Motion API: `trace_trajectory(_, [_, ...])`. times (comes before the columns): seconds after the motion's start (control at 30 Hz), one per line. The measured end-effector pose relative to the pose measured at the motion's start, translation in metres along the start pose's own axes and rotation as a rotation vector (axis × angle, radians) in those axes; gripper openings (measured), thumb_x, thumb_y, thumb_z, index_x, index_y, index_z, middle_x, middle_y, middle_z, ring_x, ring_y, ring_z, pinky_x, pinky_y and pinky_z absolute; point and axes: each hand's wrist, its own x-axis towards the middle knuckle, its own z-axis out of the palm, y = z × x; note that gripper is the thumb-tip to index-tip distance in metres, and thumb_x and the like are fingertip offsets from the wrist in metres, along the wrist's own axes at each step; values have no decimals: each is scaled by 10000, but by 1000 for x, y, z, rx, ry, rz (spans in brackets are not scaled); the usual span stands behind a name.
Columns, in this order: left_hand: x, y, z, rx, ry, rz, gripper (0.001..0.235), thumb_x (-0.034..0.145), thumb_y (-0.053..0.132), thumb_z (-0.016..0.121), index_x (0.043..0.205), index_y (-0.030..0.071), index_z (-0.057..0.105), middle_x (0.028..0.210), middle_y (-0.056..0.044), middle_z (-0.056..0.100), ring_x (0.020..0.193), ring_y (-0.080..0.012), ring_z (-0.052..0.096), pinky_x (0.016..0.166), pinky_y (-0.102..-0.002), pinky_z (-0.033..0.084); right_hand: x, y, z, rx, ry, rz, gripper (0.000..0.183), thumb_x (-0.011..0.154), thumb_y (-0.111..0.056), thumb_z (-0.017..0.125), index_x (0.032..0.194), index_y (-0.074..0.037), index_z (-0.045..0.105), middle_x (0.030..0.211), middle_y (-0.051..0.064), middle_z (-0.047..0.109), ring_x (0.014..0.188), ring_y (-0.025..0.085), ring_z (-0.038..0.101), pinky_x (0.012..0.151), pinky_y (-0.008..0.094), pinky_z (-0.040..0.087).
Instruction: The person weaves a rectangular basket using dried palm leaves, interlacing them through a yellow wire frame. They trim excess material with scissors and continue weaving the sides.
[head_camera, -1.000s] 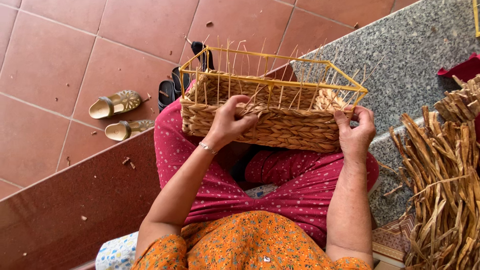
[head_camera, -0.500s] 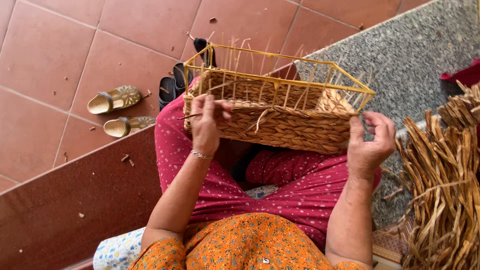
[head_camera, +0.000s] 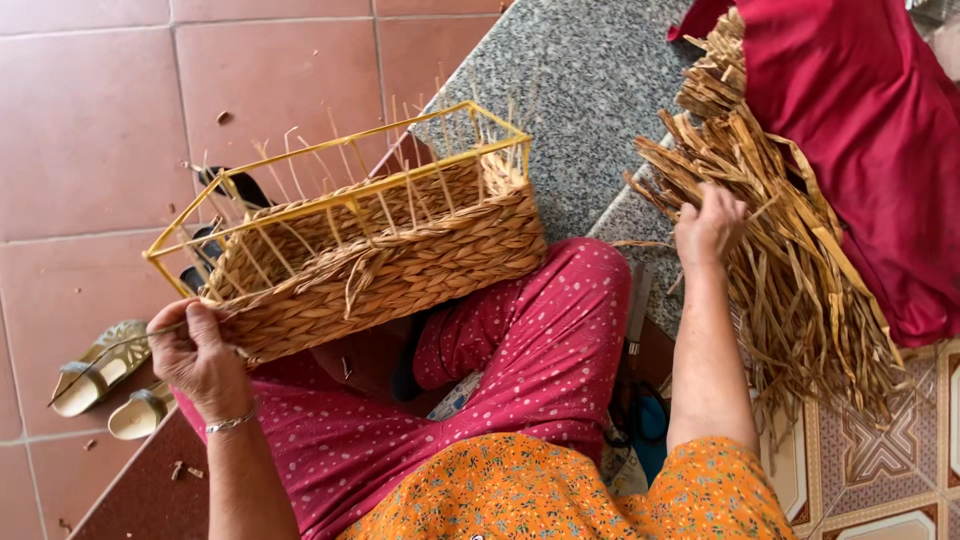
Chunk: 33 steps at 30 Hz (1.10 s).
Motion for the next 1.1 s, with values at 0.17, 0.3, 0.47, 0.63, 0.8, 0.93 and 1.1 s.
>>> trace_trajectory(0.17, [-5,5,-7,-43,-54,-1,53,1196,6,615,1205,14,563,1017,-58,677,863,-101,651,775,-236,551,10,-3,11,-19,-40,33,154,937,-172,800,1085,-134,778,999,55,716,1004,273,542,880,427,409])
trace_trajectory(0.3, [5,10,-19,-141,-98,-74,80,1182,22,582,1256,22,554,949,-65,684,799,-108,642,793,-257,539,15,-31,-19,-1,42,-21,49,914,-187,790,910,-143,769,933,39,714,984,292,560,870,463,392])
trace_trajectory(0.47, [2,40,-40,393,197,419,411,1176,103,546,1535,13,367,1272,-228,573,1156,-320,614,1037,-401,560,24,-90,-80,350,-13,-147,77,1048,-129,706,1018,-58,708,991,72,686,985,295,577,897,467,447])
trace_trajectory(0.63, [-25,93,-2,686,254,676,412,1094,14,646,1472,-2,482,1371,-209,594,1274,-344,621,1151,-443,548,17,-179,-160,939,-396,-39,134,1070,-147,650,1016,-31,691,839,52,705,742,124,649,659,285,513])
trace_trajectory(0.8, [-75,127,81,393,-379,510,417,835,108,793,1230,49,671,1180,-136,654,1146,-308,584,1020,-429,466,-18,-287,-225,1137,-778,-8,137,979,-133,687,1021,-12,738,848,31,748,698,106,622,626,237,507])
trace_trajectory(0.93, [-89,134,89,-256,-405,-7,220,1039,139,655,1230,33,683,1249,-117,663,1200,-259,598,1068,-368,481,-44,-346,-245,1283,-869,-380,133,959,-98,697,1052,-7,725,942,61,711,822,122,667,723,227,546])
trace_trajectory(1.1, [-49,150,-3,-730,-82,-306,255,1110,249,474,1220,61,606,1104,-184,726,1073,-327,715,1012,-461,581,-24,-381,-222,1134,-831,-576,174,949,-40,713,1123,-32,726,1037,69,717,912,160,708,790,287,608])
